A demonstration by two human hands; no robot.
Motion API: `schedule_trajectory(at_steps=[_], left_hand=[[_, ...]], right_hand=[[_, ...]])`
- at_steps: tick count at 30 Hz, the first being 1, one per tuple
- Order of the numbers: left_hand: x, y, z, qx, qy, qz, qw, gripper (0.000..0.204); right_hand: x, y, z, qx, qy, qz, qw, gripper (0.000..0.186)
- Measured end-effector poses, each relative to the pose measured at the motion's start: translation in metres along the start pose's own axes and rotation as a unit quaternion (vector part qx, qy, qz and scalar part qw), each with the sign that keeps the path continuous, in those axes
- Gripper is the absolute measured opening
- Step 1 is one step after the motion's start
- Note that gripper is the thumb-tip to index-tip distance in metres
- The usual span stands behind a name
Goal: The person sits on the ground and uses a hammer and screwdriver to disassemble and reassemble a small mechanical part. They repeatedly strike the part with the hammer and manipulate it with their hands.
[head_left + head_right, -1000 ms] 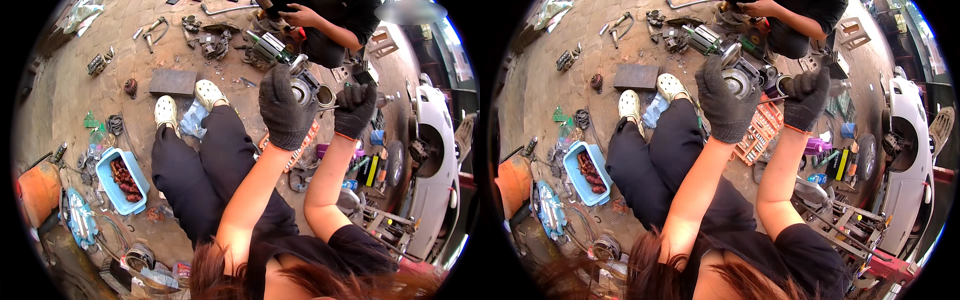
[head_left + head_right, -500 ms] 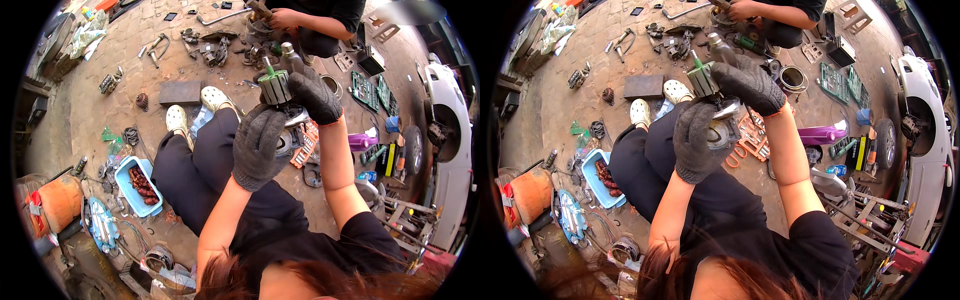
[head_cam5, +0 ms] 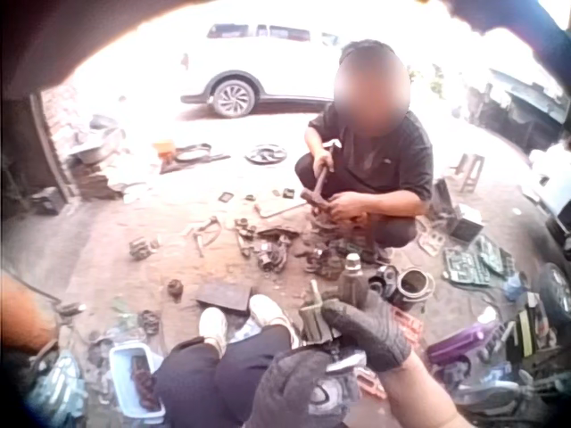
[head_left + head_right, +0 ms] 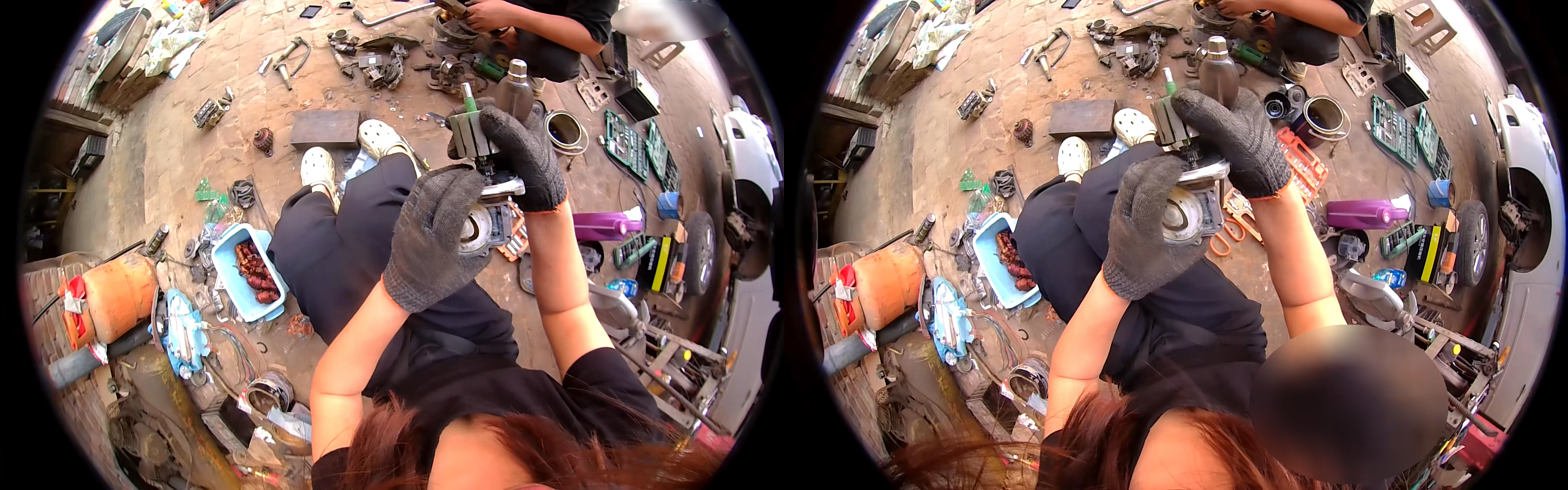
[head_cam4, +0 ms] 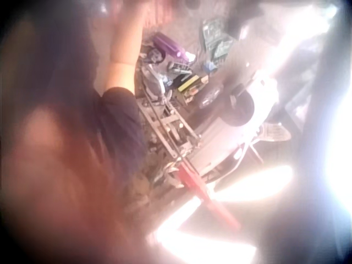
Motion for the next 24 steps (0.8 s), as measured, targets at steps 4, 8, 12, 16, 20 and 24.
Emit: schedule_trajectory(at_steps=[4,8,12,16,20,24], left_hand=[[-0.009,0.007,-0.007,-0.004,-0.018,-0.042,0.999,0.08],[-0.012,0.005,-0.015,-0.015,-0.068,-0.101,0.992,0.083],[-0.02,0.005,-0.024,-0.017,-0.04,-0.12,0.992,0.08],[-0.03,0.006,-0.028,-0.006,-0.005,-0.096,0.995,0.078],[-0.039,0.008,-0.029,-0.002,0.034,-0.081,0.996,0.081],[-0.035,0.006,-0.032,-0.016,-0.012,-0.093,0.995,0.078]], right_hand=[[-0.03,0.013,-0.005,0.046,0.012,0.034,0.998,0.036],[-0.06,0.011,0.016,0.15,0.389,0.184,0.89,0.032],[-0.042,-0.002,0.045,0.187,0.417,0.2,0.867,0.037],[-0.039,0.004,0.037,0.163,0.364,0.151,0.905,0.038],[-0.04,0.006,0.024,0.148,0.359,0.119,0.914,0.036],[-0.023,0.0,0.038,0.208,0.378,0.115,0.895,0.038]])
Point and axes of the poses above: each hand's wrist, its own y-axis towards the middle knuckle, its own z-axis out of the palm, x = y × z, the point moved 7 cm from there along y, towards the middle knuckle, and after that the axes turned 1 degree about -x, right-handed, at the moved point
